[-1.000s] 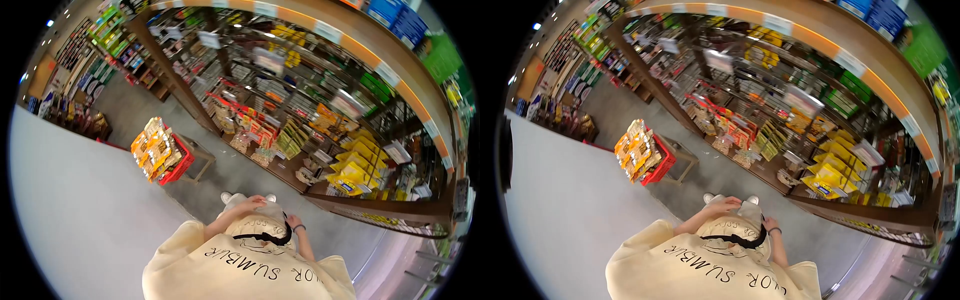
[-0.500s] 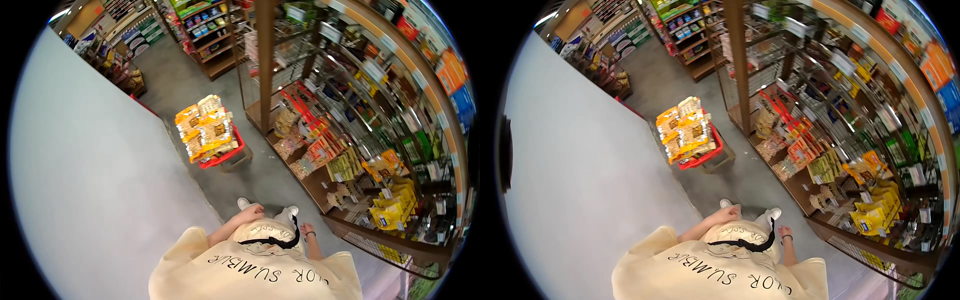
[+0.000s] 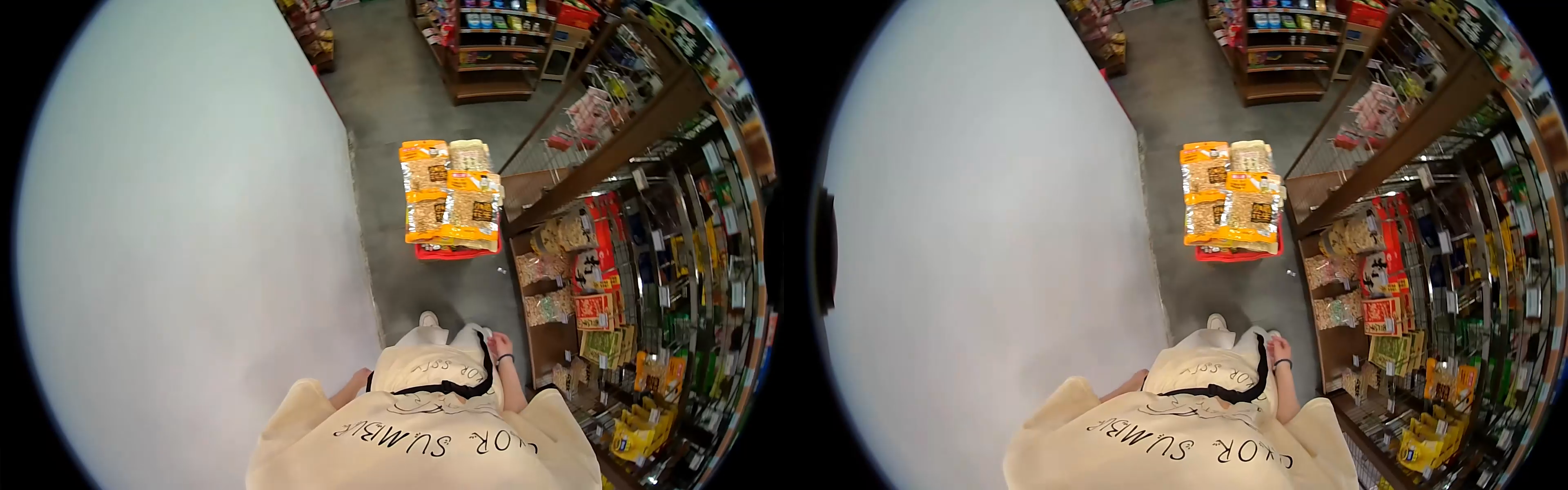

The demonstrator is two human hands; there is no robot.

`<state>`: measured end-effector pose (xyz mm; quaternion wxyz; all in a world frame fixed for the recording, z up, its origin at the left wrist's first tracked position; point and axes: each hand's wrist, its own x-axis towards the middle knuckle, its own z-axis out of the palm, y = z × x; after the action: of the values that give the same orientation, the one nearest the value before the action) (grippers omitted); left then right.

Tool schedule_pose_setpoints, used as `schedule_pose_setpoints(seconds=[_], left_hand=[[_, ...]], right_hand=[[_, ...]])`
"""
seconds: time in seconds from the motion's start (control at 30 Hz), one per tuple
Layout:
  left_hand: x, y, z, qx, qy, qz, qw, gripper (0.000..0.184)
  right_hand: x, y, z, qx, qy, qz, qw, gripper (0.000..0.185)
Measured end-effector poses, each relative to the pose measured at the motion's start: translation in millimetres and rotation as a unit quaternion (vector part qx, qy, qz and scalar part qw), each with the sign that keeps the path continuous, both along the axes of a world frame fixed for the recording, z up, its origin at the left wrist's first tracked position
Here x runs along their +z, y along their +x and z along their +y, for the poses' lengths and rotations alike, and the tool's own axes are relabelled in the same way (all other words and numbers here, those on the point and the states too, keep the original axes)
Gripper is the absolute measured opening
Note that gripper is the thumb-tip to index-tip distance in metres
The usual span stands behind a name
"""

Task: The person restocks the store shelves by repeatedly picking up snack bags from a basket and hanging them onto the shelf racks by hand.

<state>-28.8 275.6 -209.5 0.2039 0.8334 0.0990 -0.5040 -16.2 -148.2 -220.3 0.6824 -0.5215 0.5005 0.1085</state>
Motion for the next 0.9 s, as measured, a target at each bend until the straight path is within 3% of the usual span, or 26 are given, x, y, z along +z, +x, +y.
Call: schedule_pose_setpoints(seconds=[0.1, 0.2, 0.4, 0.5, 0.63, 0.9], left_hand=[[-5.6, -5.4, -4.4, 0.133, -0.051, -0.049, 0.989, 0.029], [-0.3, 32.0, -25.3, 0.172, -0.007, -0.130, 0.976, 0.029], [-14.4, 134.8, -67.9, 0.247, -0.173, -0.229, 0.925, 0.027], [3.6, 192.4, -97.5, 0.210, -0.228, -0.236, 0.921, 0.025], [61.8, 268.2, -146.3, 0.178, -0.271, -0.251, 0.912, 0.024], [68.5, 403.9, -236.8, 0.134, -0.297, -0.295, 0.898, 0.026]], right_hand=[[12.6, 36.4, 3.5, 0.069, -0.042, -0.024, 0.996, 0.016], [28.2, 60.1, 9.6, 0.104, -0.061, -0.060, 0.991, 0.015], [54.1, 119.0, 13.4, 0.096, -0.046, -0.113, 0.988, 0.015], [71.0, 161.8, 9.2, 0.088, -0.209, -0.213, 0.950, 0.015], [70.4, 230.1, -12.2, 0.028, -0.236, -0.258, 0.937, 0.015], [39.5, 340.4, -41.4, 0.010, -0.229, -0.187, 0.955, 0.023]])
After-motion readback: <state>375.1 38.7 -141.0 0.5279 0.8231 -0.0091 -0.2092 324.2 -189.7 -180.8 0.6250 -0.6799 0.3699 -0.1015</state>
